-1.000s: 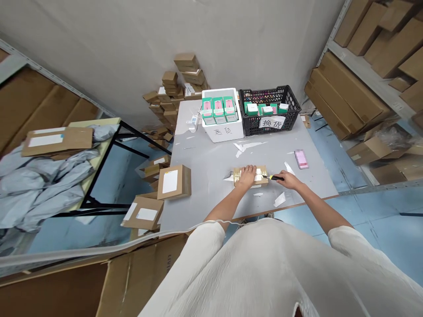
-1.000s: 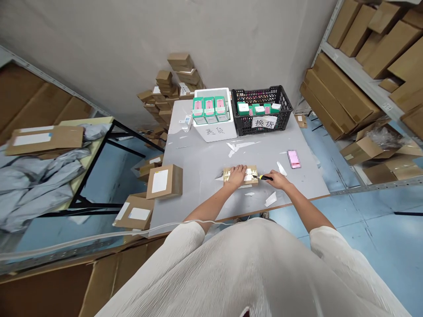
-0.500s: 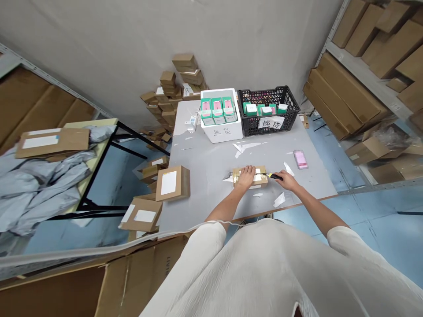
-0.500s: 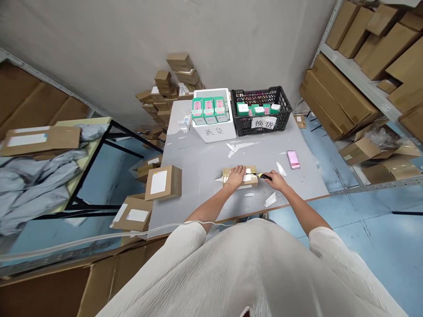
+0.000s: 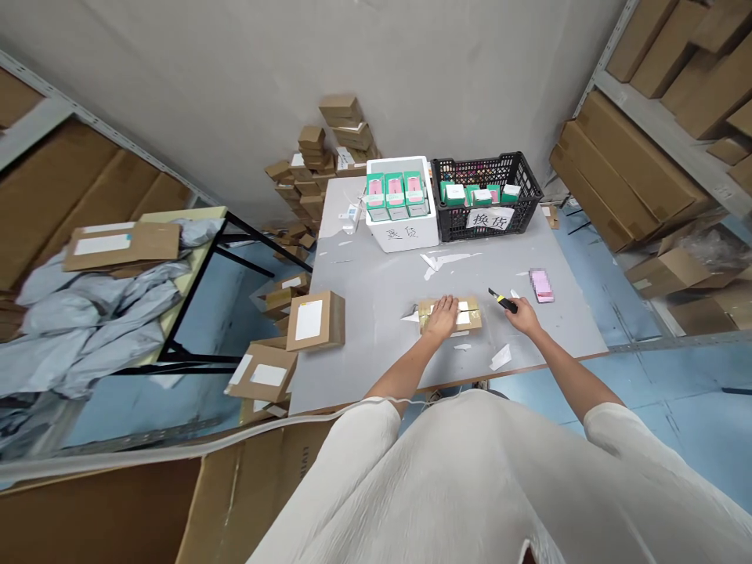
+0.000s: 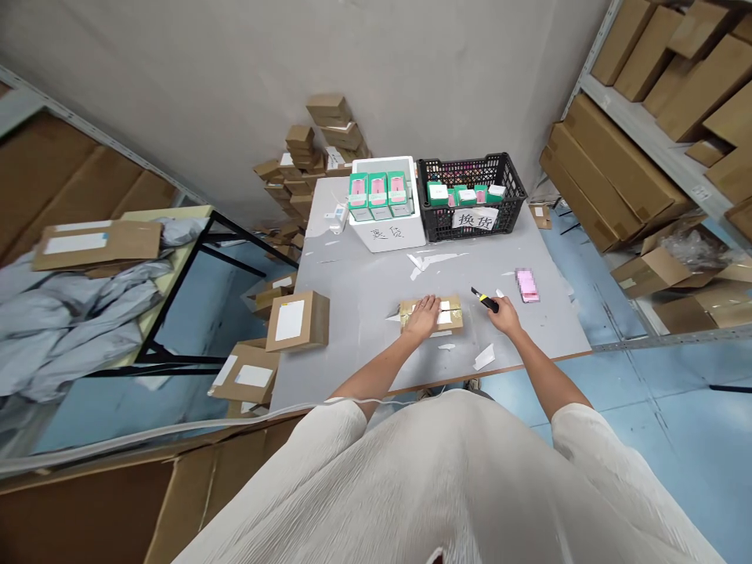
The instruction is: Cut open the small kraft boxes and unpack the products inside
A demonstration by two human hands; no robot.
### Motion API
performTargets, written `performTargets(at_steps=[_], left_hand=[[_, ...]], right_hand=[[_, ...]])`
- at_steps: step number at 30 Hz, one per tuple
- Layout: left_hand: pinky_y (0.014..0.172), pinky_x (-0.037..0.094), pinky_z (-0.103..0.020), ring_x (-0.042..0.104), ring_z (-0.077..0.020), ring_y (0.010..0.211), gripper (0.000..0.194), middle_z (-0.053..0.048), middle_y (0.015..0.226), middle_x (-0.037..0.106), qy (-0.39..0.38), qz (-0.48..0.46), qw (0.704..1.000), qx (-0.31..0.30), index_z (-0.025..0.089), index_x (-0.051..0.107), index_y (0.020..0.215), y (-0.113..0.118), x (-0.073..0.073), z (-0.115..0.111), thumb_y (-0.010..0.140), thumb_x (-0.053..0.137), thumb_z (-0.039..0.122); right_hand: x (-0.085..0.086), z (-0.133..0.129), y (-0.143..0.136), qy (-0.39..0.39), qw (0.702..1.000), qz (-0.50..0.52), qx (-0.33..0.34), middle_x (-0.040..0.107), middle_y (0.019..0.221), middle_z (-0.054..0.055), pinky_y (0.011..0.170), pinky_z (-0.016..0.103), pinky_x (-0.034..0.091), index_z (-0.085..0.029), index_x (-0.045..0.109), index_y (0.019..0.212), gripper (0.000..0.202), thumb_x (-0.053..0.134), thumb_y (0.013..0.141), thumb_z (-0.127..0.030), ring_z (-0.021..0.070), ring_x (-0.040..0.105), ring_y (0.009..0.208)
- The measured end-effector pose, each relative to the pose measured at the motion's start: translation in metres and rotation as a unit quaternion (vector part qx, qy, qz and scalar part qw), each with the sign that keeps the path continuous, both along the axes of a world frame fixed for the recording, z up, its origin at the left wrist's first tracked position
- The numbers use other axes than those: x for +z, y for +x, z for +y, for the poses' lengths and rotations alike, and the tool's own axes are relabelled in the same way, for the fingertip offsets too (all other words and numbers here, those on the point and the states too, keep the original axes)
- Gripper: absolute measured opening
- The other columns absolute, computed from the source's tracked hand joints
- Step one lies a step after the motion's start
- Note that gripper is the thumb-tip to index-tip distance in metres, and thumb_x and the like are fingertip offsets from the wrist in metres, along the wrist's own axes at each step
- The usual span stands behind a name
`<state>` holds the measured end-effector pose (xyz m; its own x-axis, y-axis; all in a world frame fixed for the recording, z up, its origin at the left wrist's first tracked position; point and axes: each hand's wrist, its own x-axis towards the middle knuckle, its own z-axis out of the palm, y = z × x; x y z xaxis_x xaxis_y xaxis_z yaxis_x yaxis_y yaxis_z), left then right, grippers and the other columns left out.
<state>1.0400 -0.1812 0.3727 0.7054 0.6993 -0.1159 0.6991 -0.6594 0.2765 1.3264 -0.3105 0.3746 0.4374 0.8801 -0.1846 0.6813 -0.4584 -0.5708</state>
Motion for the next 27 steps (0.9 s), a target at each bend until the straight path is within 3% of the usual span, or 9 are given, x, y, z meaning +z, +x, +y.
performTargets(at_steps=[4,9,17,22,27], left_hand=[[0.137,0.023,-0.056,0.029,-0.0316,0.168,0.057,-0.016,0.178,0.038,0.008,-0.01,1.0,0.005,0.021,0.045,0.166,-0.015,0.0,-0.007,0.112,0.041,0.036],[0.136,0.019,-0.059,0.025,-0.0336,0.169,0.06,-0.016,0.178,0.036,0.016,0.004,0.999,0.035,0.024,0.043,0.167,-0.049,0.004,-0.023,0.111,0.046,0.044],[0.132,0.026,-0.059,0.031,-0.0359,0.164,0.06,-0.019,0.176,0.037,0.009,0.033,0.994,0.099,0.024,0.043,0.166,-0.093,0.019,-0.041,0.107,0.051,0.034],[0.129,0.032,-0.055,0.038,-0.0346,0.16,0.059,-0.017,0.175,0.039,-0.003,0.041,0.994,0.099,0.027,0.045,0.164,-0.103,0.022,-0.043,0.105,0.05,0.026],[0.128,0.034,-0.054,0.041,-0.0353,0.157,0.064,-0.016,0.175,0.038,-0.014,0.038,0.995,0.089,0.025,0.043,0.166,-0.106,0.013,-0.037,0.103,0.051,0.023]], right_hand=[[-0.013,0.006,-0.01,-0.046,0.999,-0.027,0.006,0.071,0.133,0.014,0.094,0.034,0.056,-0.02,0.072,0.135,0.043,0.064,0.095,-0.033,0.0293,0.071,0.116],[-0.033,0.016,-0.018,-0.07,0.995,-0.065,0.035,0.076,0.118,0.013,0.083,0.032,0.055,-0.024,0.073,0.133,0.042,0.064,0.097,-0.044,0.031,0.072,0.113],[-0.063,0.024,-0.024,-0.16,0.985,-0.058,0.011,0.066,0.137,0.024,0.097,0.044,0.055,-0.018,0.069,0.138,0.045,0.067,0.099,-0.039,0.0398,0.065,0.13],[-0.085,0.018,-0.023,-0.17,0.984,-0.053,0.008,0.063,0.141,0.024,0.103,0.046,0.053,-0.017,0.062,0.142,0.046,0.065,0.101,-0.039,0.0383,0.063,0.133],[-0.101,0.009,-0.019,-0.166,0.985,-0.042,-0.019,0.063,0.139,0.023,0.099,0.043,0.053,-0.018,0.059,0.142,0.05,0.067,0.101,-0.045,0.0361,0.066,0.128]])
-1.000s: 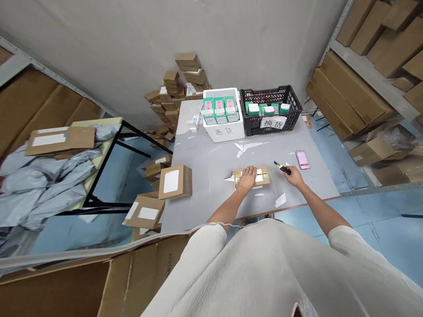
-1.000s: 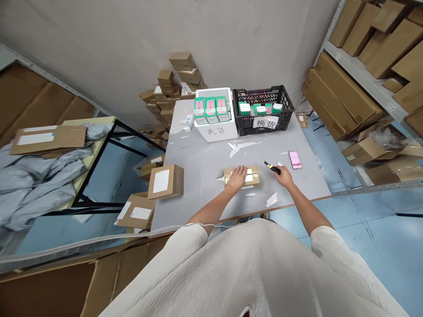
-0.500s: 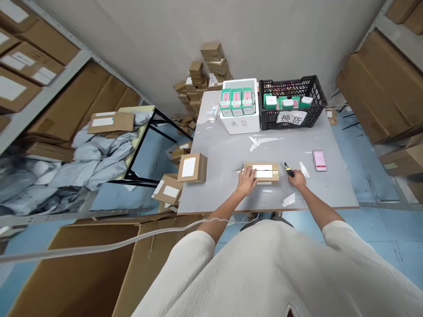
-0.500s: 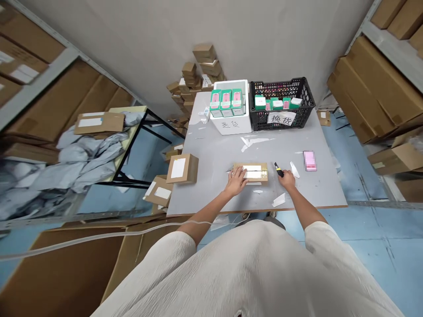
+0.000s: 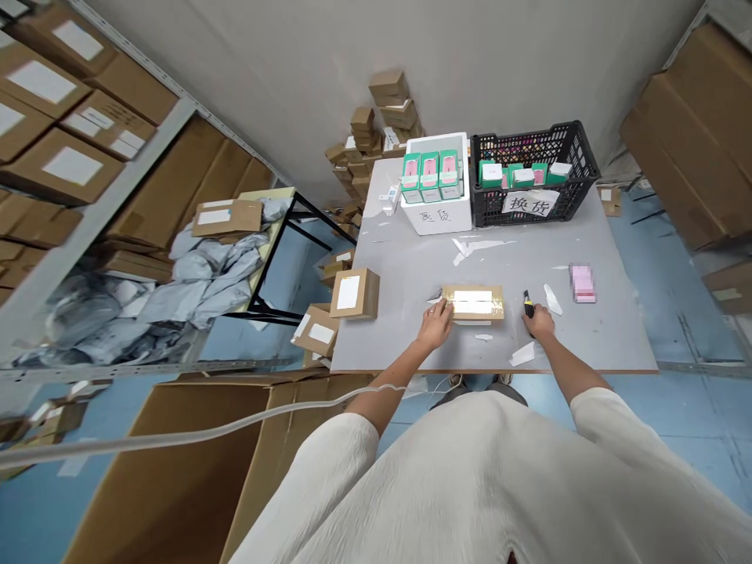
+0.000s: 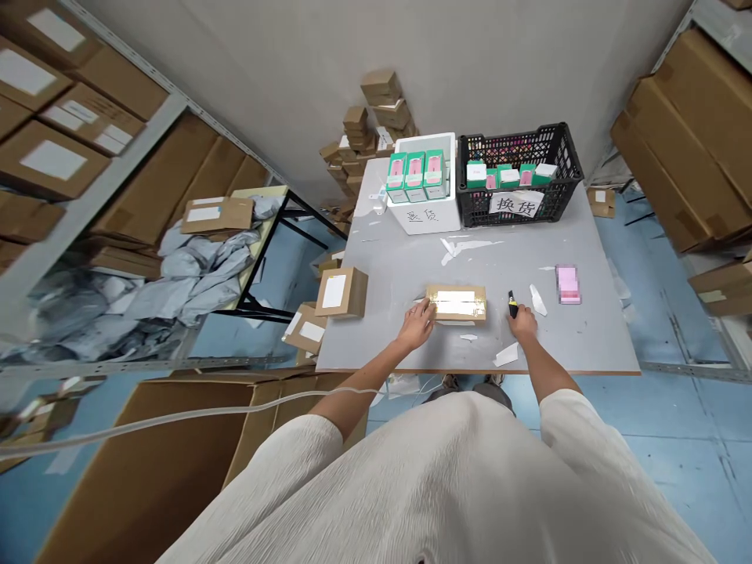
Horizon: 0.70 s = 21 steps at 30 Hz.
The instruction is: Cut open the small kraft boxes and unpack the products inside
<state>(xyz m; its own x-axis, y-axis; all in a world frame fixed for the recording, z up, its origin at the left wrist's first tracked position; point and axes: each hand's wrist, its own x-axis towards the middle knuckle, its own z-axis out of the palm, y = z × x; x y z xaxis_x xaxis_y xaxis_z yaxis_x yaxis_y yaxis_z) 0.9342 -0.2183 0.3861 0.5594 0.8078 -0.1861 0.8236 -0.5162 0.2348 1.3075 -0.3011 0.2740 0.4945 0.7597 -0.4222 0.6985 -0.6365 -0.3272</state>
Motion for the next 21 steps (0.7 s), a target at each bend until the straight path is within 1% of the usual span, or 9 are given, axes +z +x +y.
performTargets(at_steps=[2,4,6,8,11,14,17,21], left_hand=[[0.128,0.033,-0.055,0.04,-0.0358,0.156,0.065,-0.017,0.175,0.038,0.003,-0.01,1.0,-0.006,0.025,0.044,0.166,-0.002,-0.006,0.003,0.101,0.052,0.021],[0.127,0.034,-0.056,0.041,-0.0366,0.156,0.064,-0.017,0.173,0.04,0.008,-0.028,1.0,-0.01,0.024,0.046,0.164,-0.003,-0.011,0.007,0.101,0.051,0.021],[0.124,0.036,-0.056,0.042,-0.0371,0.154,0.06,-0.018,0.171,0.042,0.008,-0.048,0.999,-0.01,0.025,0.048,0.162,-0.003,-0.015,0.01,0.102,0.05,0.023],[0.123,0.037,-0.057,0.044,-0.0367,0.153,0.055,-0.017,0.169,0.044,0.009,-0.064,0.998,-0.005,0.026,0.051,0.159,-0.002,-0.016,0.013,0.104,0.048,0.025],[0.123,0.038,-0.057,0.047,-0.036,0.149,0.049,-0.016,0.163,0.049,0.009,-0.087,0.996,0.012,0.027,0.056,0.154,0.003,-0.013,0.018,0.105,0.052,0.032],[0.118,0.044,-0.054,0.053,-0.0363,0.141,0.044,-0.015,0.158,0.054,0.001,-0.107,0.993,0.04,0.027,0.062,0.147,0.011,-0.012,0.025,0.105,0.055,0.036],[0.115,0.047,-0.054,0.055,-0.0376,0.139,0.046,-0.016,0.156,0.055,-0.001,-0.129,0.99,0.055,0.026,0.062,0.148,0.018,-0.013,0.03,0.102,0.056,0.029],[0.118,0.047,-0.058,0.053,-0.0407,0.143,0.061,-0.019,0.162,0.05,0.007,-0.19,0.98,0.06,0.023,0.052,0.158,0.021,-0.02,0.034,0.098,0.059,0.026]], right_hand=[[-0.003,-0.003,0.002,0.005,1.0,-0.009,-0.016,0.063,0.139,0.023,0.101,0.043,0.053,-0.018,0.059,0.143,0.052,0.065,0.102,-0.048,0.0363,0.064,0.129],[-0.004,-0.006,0.003,0.026,0.999,-0.019,-0.027,0.062,0.14,0.023,0.104,0.045,0.051,-0.016,0.059,0.144,0.052,0.061,0.104,-0.049,0.0366,0.062,0.131],[-0.002,-0.006,0.003,0.07,0.997,-0.011,-0.031,0.063,0.14,0.023,0.106,0.044,0.05,-0.015,0.06,0.144,0.05,0.055,0.106,-0.047,0.0357,0.061,0.131],[0.004,-0.003,-0.001,0.131,0.991,0.022,-0.023,0.065,0.137,0.021,0.106,0.043,0.05,-0.016,0.062,0.144,0.049,0.052,0.106,-0.045,0.0338,0.062,0.127],[0.016,0.008,-0.015,0.222,0.971,0.085,0.008,0.069,0.132,0.018,0.103,0.043,0.053,-0.018,0.066,0.142,0.049,0.05,0.105,-0.046,0.0316,0.066,0.118],[0.031,0.021,-0.033,0.272,0.953,0.131,0.04,0.069,0.136,0.014,0.103,0.044,0.056,-0.022,0.064,0.144,0.049,0.048,0.104,-0.046,0.0265,0.07,0.108],[0.049,0.029,-0.049,0.283,0.944,0.159,0.068,0.067,0.145,0.013,0.102,0.042,0.058,-0.023,0.061,0.147,0.05,0.053,0.102,-0.043,0.0242,0.072,0.109],[0.071,0.029,-0.059,0.269,0.947,0.153,0.086,0.067,0.147,0.015,0.105,0.045,0.058,-0.021,0.061,0.147,0.052,0.057,0.098,-0.038,0.0254,0.072,0.111]])
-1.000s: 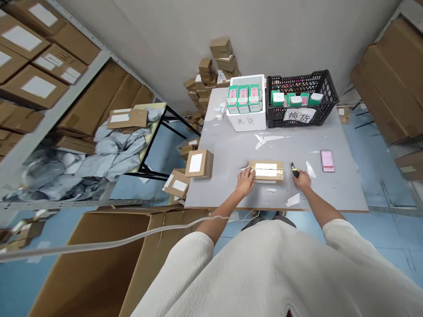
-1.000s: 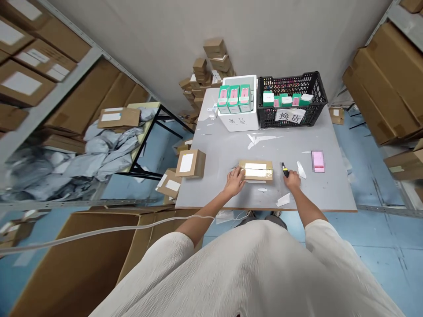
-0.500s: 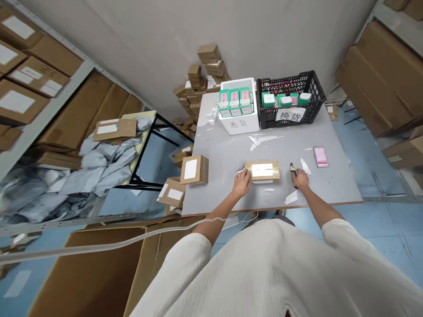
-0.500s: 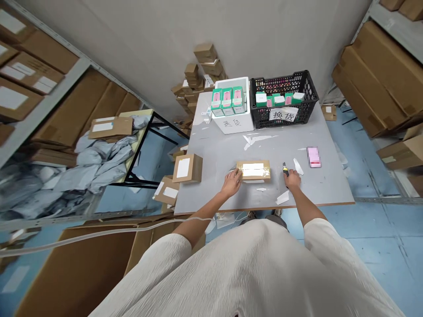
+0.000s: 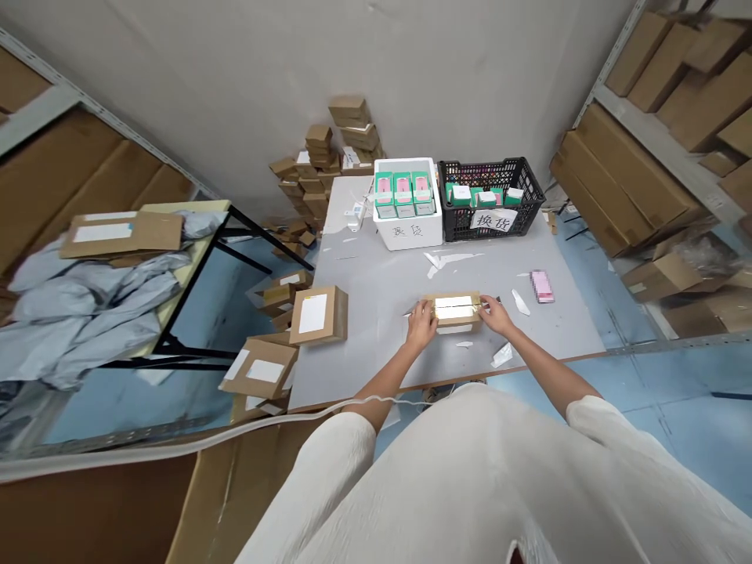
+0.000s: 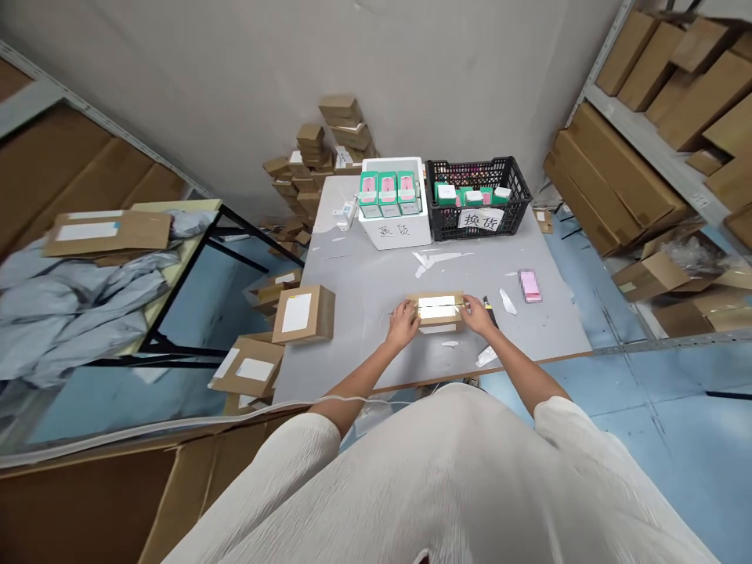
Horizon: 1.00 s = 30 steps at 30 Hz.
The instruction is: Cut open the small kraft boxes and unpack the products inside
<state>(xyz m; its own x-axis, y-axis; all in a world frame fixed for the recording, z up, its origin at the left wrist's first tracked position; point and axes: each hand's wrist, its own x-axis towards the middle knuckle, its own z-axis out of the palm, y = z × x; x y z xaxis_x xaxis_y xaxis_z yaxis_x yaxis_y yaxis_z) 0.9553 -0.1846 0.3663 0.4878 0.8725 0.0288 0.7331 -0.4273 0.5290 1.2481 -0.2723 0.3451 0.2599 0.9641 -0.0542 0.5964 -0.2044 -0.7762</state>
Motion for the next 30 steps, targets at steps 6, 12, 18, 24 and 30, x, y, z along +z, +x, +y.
performTargets(at_steps=[6,12,18,24,30], left_hand=[[0.123,0.045,-0.058,0.039,-0.039,0.159,0.087,-0.02,0.176,0.029,0.01,-0.124,0.992,-0.006,0.024,0.026,0.172,-0.006,-0.007,-0.001,0.093,0.063,0.025],[0.117,0.051,-0.056,0.052,-0.0386,0.148,0.089,-0.021,0.165,0.044,-0.011,-0.141,0.989,0.032,0.023,0.028,0.17,-0.015,-0.013,-0.003,0.092,0.07,0.031],[0.115,0.053,-0.052,0.06,-0.036,0.139,0.042,-0.015,0.145,0.062,-0.011,-0.066,0.998,0.007,0.024,0.065,0.135,-0.022,-0.016,-0.003,0.095,0.072,0.032],[0.114,0.052,-0.05,0.059,-0.0354,0.14,0.043,-0.015,0.149,0.059,-0.027,-0.039,0.999,-0.007,0.024,0.065,0.139,-0.023,-0.011,-0.006,0.097,0.071,0.029],[0.114,0.052,-0.051,0.058,-0.0353,0.141,0.036,-0.015,0.15,0.058,-0.022,-0.041,0.999,-0.011,0.022,0.067,0.131,-0.025,0.004,-0.011,0.097,0.071,0.031]], right_hand=[[0.022,0.0,0.0,0.016,0.996,0.075,-0.038,0.067,0.149,0.012,0.106,0.048,0.06,-0.026,0.062,0.146,0.055,0.062,0.093,-0.039,0.0263,0.071,0.115],[0.032,0.026,0.002,0.065,0.982,0.153,-0.091,0.068,0.142,0.015,0.11,0.049,0.058,-0.024,0.056,0.144,0.062,0.065,0.089,-0.051,0.0281,0.069,0.124],[0.029,0.041,0.004,0.022,0.995,0.092,-0.009,0.055,0.164,0.012,0.121,0.054,0.05,-0.027,0.054,0.155,0.066,0.057,0.094,-0.053,0.0315,0.059,0.145],[0.016,0.049,0.012,-0.087,0.994,-0.035,0.057,0.03,0.182,0.011,0.136,0.06,0.025,-0.022,0.045,0.17,0.083,0.043,0.101,-0.068,0.0399,0.029,0.167],[0.003,0.061,0.019,-0.13,0.988,-0.032,0.071,0.044,0.175,0.012,0.132,0.058,0.031,-0.026,0.052,0.164,0.077,0.037,0.105,-0.073,0.0382,0.038,0.162]])
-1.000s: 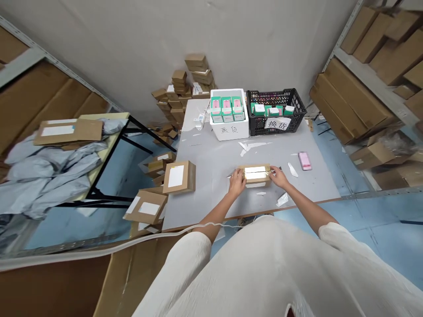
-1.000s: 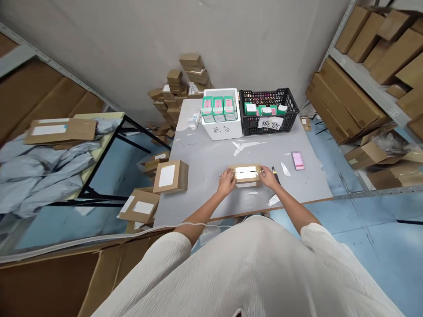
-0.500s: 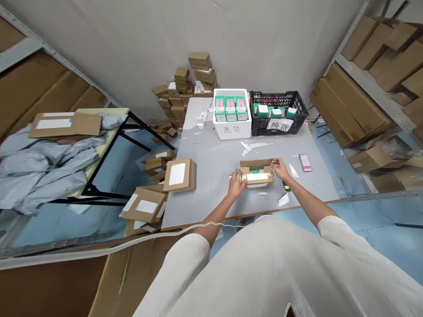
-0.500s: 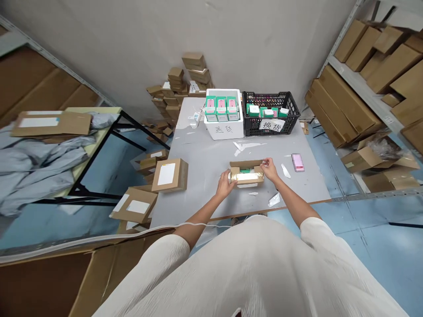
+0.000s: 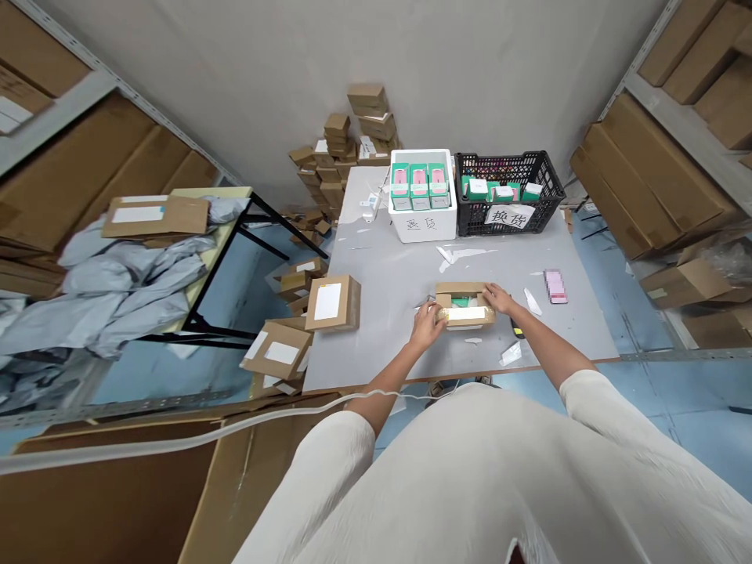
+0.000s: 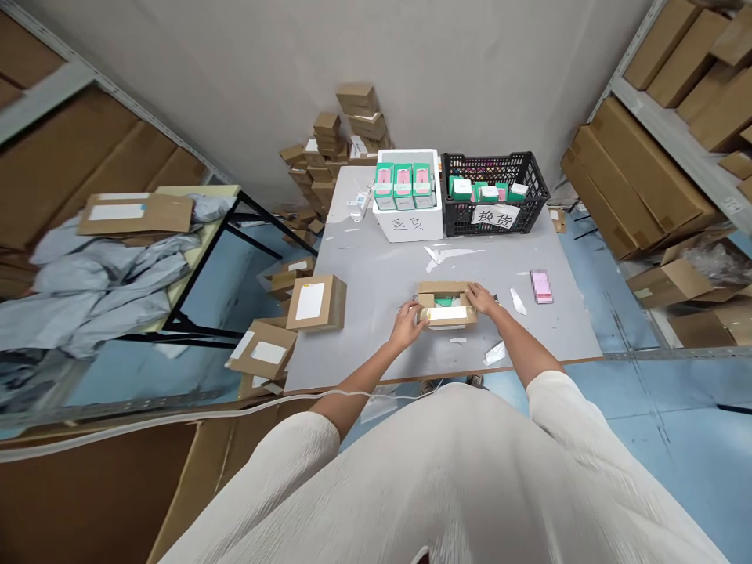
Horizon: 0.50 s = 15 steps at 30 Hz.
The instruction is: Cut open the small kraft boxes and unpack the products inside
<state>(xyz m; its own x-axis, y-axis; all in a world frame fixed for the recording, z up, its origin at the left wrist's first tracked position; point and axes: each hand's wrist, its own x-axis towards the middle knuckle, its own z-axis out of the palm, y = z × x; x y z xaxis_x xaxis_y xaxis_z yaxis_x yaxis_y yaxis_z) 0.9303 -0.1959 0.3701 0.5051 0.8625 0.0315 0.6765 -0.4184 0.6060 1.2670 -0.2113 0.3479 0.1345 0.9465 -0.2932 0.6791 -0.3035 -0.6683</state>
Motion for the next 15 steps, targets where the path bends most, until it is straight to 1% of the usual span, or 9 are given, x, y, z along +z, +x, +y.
performTargets(at_steps=[3,5,7,8,9,11,13,15], left_hand=[[0.114,0.052,-0.049,0.059,-0.0319,0.138,0.021,-0.014,0.14,0.064,0.024,-0.031,0.999,-0.003,0.023,0.07,0.118,0.0,0.009,-0.004,0.105,0.059,0.035],[0.113,0.052,-0.049,0.062,-0.0303,0.132,0.024,-0.012,0.128,0.067,0.028,-0.031,0.999,-0.028,0.024,0.072,0.107,0.0,0.015,-0.007,0.109,0.052,0.036],[0.113,0.053,-0.05,0.063,-0.0306,0.128,0.021,-0.011,0.122,0.069,0.02,-0.007,0.998,-0.065,0.025,0.074,0.105,0.0,0.019,-0.009,0.106,0.056,0.036],[0.114,0.052,-0.051,0.062,-0.0316,0.129,0.018,-0.011,0.125,0.068,0.016,0.011,0.996,-0.083,0.026,0.075,0.108,0.001,0.02,-0.01,0.103,0.06,0.034],[0.116,0.05,-0.053,0.06,-0.0331,0.134,0.02,-0.012,0.131,0.068,0.016,0.031,0.994,-0.099,0.027,0.075,0.115,0.002,0.02,-0.011,0.099,0.065,0.032],[0.122,0.043,-0.057,0.051,-0.0365,0.147,0.043,-0.012,0.149,0.062,0.024,0.069,0.989,-0.132,0.029,0.071,0.134,0.007,0.021,-0.013,0.092,0.071,0.025],[0.129,0.033,-0.06,0.04,-0.0381,0.158,0.066,-0.012,0.163,0.054,0.033,0.098,0.979,-0.174,0.033,0.062,0.151,0.014,0.02,-0.012,0.088,0.072,0.019],[0.133,0.022,-0.064,0.034,-0.0382,0.163,0.075,-0.011,0.166,0.053,0.035,0.114,0.969,-0.216,0.034,0.055,0.158,0.022,0.019,-0.01,0.087,0.071,0.016]], right_hand=[[0.0,0.003,0.0,-0.016,1.0,-0.019,-0.011,0.046,0.171,0.018,0.127,0.058,0.037,-0.022,0.059,0.156,0.07,0.045,0.105,-0.068,0.0416,0.043,0.155],[0.002,0.004,-0.002,-0.016,0.999,-0.047,-0.005,0.048,0.167,0.02,0.123,0.057,0.041,-0.021,0.064,0.149,0.065,0.053,0.102,-0.065,0.0433,0.047,0.149],[0.002,0.004,-0.005,-0.011,0.997,-0.08,0.008,0.05,0.161,0.021,0.12,0.058,0.042,-0.021,0.065,0.144,0.062,0.061,0.098,-0.063,0.0439,0.049,0.144],[0.002,0.003,-0.007,-0.008,0.995,-0.094,0.013,0.051,0.159,0.021,0.119,0.058,0.042,-0.021,0.065,0.143,0.063,0.064,0.095,-0.062,0.0439,0.049,0.142],[0.002,0.001,-0.01,-0.003,0.994,-0.106,0.018,0.052,0.157,0.021,0.119,0.058,0.041,-0.022,0.063,0.144,0.066,0.067,0.093,-0.062,0.0439,0.049,0.142],[0.0,-0.002,-0.017,0.008,0.993,-0.119,0.023,0.052,0.158,0.021,0.121,0.058,0.038,-0.023,0.058,0.15,0.075,0.073,0.088,-0.063,0.0438,0.047,0.143],[0.001,-0.006,-0.024,0.013,0.992,-0.125,0.021,0.049,0.161,0.021,0.122,0.059,0.035,-0.023,0.05,0.157,0.088,0.077,0.083,-0.063,0.0446,0.045,0.145],[0.004,-0.008,-0.029,-0.002,0.992,-0.127,0.017,0.044,0.167,0.022,0.123,0.062,0.033,-0.021,0.044,0.162,0.097,0.079,0.08,-0.061,0.0463,0.043,0.148]])
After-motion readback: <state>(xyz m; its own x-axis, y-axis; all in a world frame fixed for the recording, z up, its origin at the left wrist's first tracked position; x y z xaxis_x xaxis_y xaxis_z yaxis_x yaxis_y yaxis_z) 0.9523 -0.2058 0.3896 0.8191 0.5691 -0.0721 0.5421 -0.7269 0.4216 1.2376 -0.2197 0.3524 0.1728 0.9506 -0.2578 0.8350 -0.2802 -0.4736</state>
